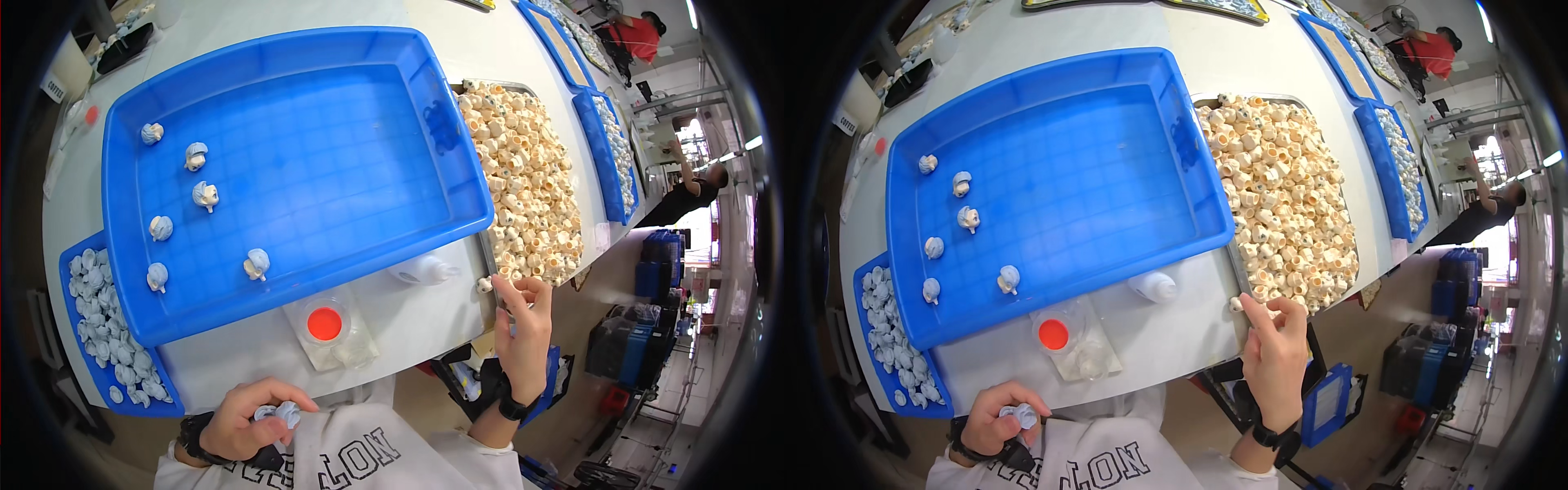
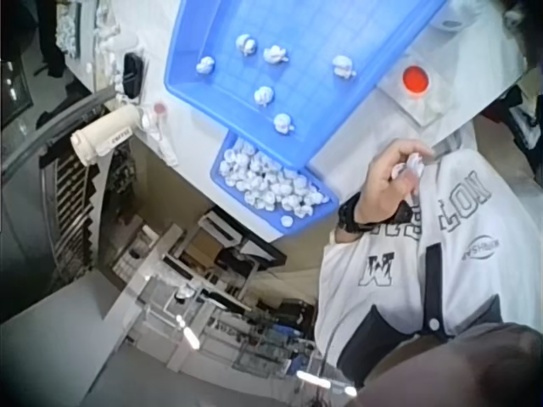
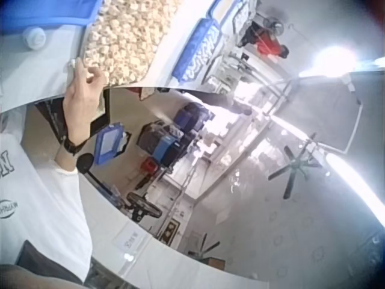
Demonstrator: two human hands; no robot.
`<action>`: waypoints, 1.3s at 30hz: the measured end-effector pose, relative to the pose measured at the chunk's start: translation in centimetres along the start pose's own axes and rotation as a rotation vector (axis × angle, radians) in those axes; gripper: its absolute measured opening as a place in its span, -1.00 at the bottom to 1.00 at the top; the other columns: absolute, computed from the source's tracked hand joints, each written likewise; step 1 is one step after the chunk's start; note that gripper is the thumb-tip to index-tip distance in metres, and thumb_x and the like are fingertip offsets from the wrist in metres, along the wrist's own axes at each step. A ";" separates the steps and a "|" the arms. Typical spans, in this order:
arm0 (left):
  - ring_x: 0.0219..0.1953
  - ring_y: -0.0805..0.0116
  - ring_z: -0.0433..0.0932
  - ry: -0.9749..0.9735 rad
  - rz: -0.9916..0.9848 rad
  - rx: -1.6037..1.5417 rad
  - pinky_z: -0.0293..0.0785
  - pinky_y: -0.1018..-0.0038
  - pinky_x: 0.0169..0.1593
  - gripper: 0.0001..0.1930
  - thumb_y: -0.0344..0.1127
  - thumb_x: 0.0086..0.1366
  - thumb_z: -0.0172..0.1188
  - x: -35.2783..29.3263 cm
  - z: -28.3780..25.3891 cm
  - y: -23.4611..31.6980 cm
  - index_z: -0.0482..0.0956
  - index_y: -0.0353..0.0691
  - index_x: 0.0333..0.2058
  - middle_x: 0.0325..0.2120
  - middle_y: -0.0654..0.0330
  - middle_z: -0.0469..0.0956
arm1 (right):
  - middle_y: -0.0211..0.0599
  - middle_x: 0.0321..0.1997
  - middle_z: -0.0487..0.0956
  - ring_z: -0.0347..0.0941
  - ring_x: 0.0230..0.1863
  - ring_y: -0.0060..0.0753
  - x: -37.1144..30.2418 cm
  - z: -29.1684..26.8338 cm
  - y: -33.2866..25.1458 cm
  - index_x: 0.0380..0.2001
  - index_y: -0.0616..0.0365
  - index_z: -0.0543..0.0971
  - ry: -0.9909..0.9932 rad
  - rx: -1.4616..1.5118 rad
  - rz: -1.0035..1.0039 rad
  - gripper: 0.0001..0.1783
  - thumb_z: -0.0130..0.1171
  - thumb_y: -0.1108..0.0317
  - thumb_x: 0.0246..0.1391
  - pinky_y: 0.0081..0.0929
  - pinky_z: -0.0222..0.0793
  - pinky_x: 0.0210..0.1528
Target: The person assembles small decorative items by inserting a white core into a light-blue shell-like casing. They pick a core from a tray, place it into a casing, and set the assembled unit into a blue tray. The process is repeated multiple times with consistent hand motions.
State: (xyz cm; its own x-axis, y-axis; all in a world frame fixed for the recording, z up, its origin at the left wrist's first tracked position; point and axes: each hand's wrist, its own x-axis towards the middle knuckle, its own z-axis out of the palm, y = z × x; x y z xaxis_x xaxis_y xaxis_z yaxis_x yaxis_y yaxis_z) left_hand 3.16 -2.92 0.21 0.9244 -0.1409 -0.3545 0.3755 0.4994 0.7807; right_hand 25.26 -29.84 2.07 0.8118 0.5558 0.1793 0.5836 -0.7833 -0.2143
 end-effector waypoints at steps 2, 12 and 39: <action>-0.56 0.54 0.45 0.014 0.011 0.014 0.35 0.61 -0.45 -0.69 -0.28 0.20 -0.01 -0.1 0.0 0.3 0.44 -0.39 -0.17 -0.53 0.22 0.47 | -0.25 -0.23 0.36 0.34 -0.40 -0.32 0.1 -0.5 -0.1 -0.14 -0.03 0.54 -0.072 -0.046 0.004 -0.45 0.16 0.65 -0.33 -0.43 0.36 -0.39; -0.58 0.53 0.44 0.115 0.092 0.011 0.32 0.61 -0.49 -0.59 -0.10 0.26 0.00 -1.1 -0.5 0.4 0.44 -0.42 -0.20 -0.56 0.20 0.48 | -0.28 -0.29 0.38 0.35 -0.28 -0.23 3.2 -0.5 0.5 -0.33 0.05 0.53 -0.153 -0.194 -0.248 -0.69 0.21 0.54 -0.27 -0.39 0.34 -0.33; -0.48 0.38 0.50 -0.038 0.284 0.187 0.36 0.55 -0.41 -0.68 -0.18 0.09 0.30 -0.2 -1.2 -0.3 0.48 -0.32 -0.34 -0.49 0.16 0.51 | -0.29 -0.35 0.53 0.42 -0.35 -0.28 -1.4 1.5 -16.1 -0.34 0.20 0.57 -0.002 0.764 -0.644 -0.71 0.19 0.49 -0.28 -0.54 0.34 -0.43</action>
State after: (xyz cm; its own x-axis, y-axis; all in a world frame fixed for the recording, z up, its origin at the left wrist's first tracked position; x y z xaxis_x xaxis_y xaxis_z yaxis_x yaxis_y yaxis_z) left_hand 2.77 -2.06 -0.59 0.9943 -0.0521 -0.0926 0.1051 0.3582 0.9277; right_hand 14.73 -17.55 3.82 0.3351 0.8127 0.4767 0.7689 0.0565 -0.6369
